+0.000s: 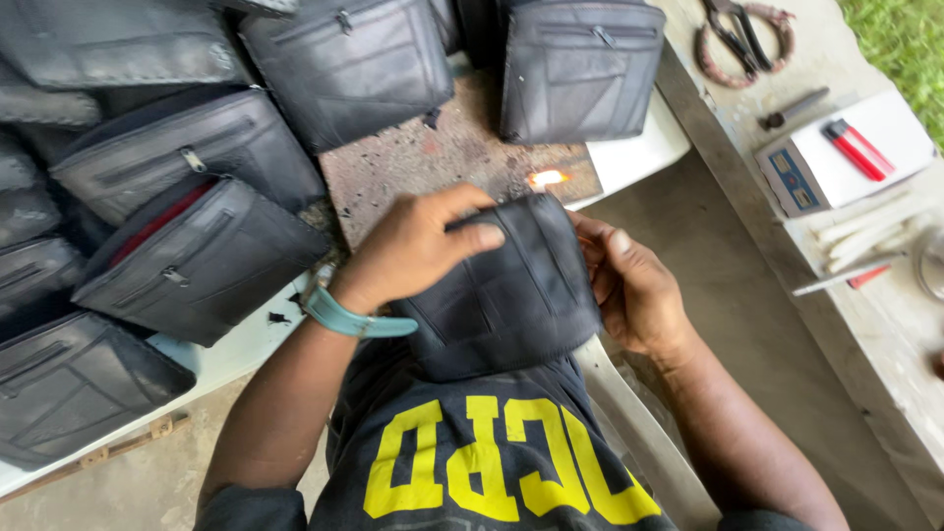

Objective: The person repeatedly picks up small black leather pouches, opens them, and uses a lighter to heat the edges of the zipper area. After heating, the person closes the pouch and places it into a cardboard box. The process is repeated for multiple pouches.

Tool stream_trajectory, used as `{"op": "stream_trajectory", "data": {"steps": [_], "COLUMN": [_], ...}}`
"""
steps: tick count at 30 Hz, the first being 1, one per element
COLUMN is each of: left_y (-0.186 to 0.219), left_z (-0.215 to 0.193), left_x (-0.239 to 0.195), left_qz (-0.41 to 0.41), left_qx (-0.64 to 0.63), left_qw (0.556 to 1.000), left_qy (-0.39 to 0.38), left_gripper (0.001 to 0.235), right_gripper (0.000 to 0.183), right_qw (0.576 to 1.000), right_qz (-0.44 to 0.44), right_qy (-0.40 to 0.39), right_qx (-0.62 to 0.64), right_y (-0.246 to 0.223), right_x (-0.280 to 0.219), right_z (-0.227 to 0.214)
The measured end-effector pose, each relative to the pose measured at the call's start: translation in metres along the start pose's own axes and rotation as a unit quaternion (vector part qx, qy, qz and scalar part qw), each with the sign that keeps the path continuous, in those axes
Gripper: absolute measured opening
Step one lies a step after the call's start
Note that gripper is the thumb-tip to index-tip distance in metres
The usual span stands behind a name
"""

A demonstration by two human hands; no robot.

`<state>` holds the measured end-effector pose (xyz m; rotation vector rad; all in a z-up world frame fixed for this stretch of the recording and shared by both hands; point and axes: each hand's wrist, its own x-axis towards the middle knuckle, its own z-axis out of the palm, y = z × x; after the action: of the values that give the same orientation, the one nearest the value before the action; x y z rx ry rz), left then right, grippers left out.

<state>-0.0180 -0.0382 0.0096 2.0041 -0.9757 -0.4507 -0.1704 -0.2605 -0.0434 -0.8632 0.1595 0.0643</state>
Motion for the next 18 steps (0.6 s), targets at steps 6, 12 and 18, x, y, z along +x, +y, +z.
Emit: {"op": "stream_trajectory", "data": {"steps": [6,12,18], "left_y": [-0.024,-0.033,-0.049], "left_z": [-0.007,-0.008,-0.007], "left_x": [0.001,-0.003,-0.008], "left_qz": [-0.050,-0.034,-0.032], "left_qx": [-0.036,-0.072,-0.102], "left_qw": [0.997,0.995,0.992], "left_qy": [0.036,0.052,0.059], "left_gripper": [0.035,0.036,0.038], "right_gripper": [0.092,0.089,0.083], "right_qw": [0.993,0.981,0.948], "right_qz": [-0.001,-0.047,-0.079], "right_qy": [-0.059,-0.073,-0.057], "right_qx": [-0.101,-0.176,-0.303], "right_y": [-0.011,-0.012,-0.023], "right_x": [-0.023,-0.035,-0.052], "right_z": [-0.024,-0.028,-0.021]}}
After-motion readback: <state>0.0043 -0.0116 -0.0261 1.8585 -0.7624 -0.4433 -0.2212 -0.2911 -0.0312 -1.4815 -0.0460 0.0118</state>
